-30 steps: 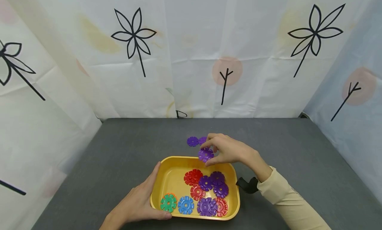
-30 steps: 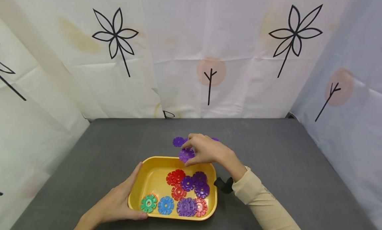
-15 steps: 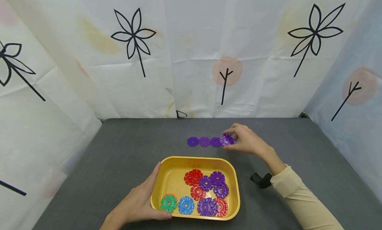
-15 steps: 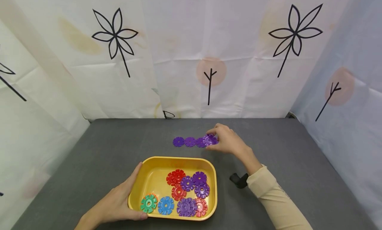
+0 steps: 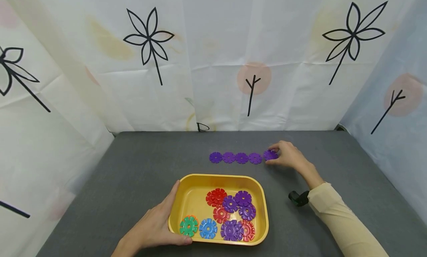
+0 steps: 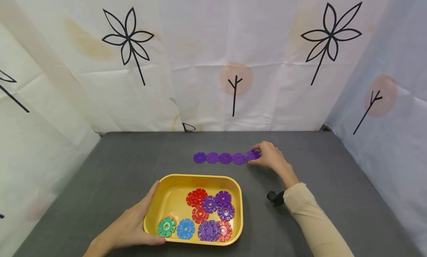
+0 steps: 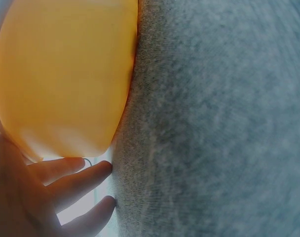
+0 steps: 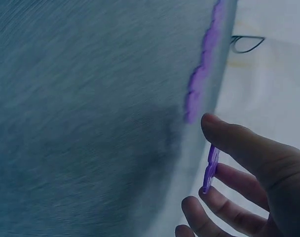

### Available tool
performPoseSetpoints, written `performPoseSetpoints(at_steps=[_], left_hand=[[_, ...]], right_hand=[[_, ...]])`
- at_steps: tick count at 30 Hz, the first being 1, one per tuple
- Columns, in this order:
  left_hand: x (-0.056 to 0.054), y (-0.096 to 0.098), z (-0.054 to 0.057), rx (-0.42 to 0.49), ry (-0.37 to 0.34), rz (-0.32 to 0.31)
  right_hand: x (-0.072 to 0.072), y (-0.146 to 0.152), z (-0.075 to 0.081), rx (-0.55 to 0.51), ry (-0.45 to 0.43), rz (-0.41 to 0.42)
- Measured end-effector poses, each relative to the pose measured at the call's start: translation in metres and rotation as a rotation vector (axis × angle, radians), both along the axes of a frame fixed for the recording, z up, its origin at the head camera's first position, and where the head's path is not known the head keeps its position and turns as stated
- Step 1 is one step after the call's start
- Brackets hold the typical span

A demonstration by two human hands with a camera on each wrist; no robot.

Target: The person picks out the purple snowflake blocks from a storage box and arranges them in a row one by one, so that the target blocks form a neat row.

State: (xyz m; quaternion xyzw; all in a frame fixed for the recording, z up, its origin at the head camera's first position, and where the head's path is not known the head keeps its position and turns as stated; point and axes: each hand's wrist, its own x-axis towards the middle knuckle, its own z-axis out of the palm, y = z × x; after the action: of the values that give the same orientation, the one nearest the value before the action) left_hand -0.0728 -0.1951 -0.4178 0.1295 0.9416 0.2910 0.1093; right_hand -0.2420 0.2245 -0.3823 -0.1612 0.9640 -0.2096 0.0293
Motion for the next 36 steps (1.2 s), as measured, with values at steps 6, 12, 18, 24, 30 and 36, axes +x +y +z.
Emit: performPoseSetpoints(at_steps=[6,12,18,24,30,36], left_hand=[[-0.001,0.000,0.001,-0.005,-0.005,-0.004],[-0.001,0.000,0.001,-0.002,0.007,-0.008],[-0.001,0.000,0.001,-0.005,0.013,-0.012],[-0.002,0.000,0.001,-0.002,0.002,-0.005],[-0.001,0.000,0.001,-0.004,-0.001,-0.001],[-0.001,-0.001,0.001,-0.003,0.002,-0.003]], right_hand=[[-0.004,0.007,-0.012,0.027,-0.062,-0.032],[-0.008,0.004,-0.019,0.017,-0.079,-0.059],[-0.013,0.007,-0.022,0.010,-0.100,-0.018],[-0.015,0.007,-0.023,0.007,-0.103,0.002],[-0.015,0.005,-0.027,0.002,-0.089,-0.007],[-0.012,0.002,-0.026,0.004,-0.079,-0.021]])
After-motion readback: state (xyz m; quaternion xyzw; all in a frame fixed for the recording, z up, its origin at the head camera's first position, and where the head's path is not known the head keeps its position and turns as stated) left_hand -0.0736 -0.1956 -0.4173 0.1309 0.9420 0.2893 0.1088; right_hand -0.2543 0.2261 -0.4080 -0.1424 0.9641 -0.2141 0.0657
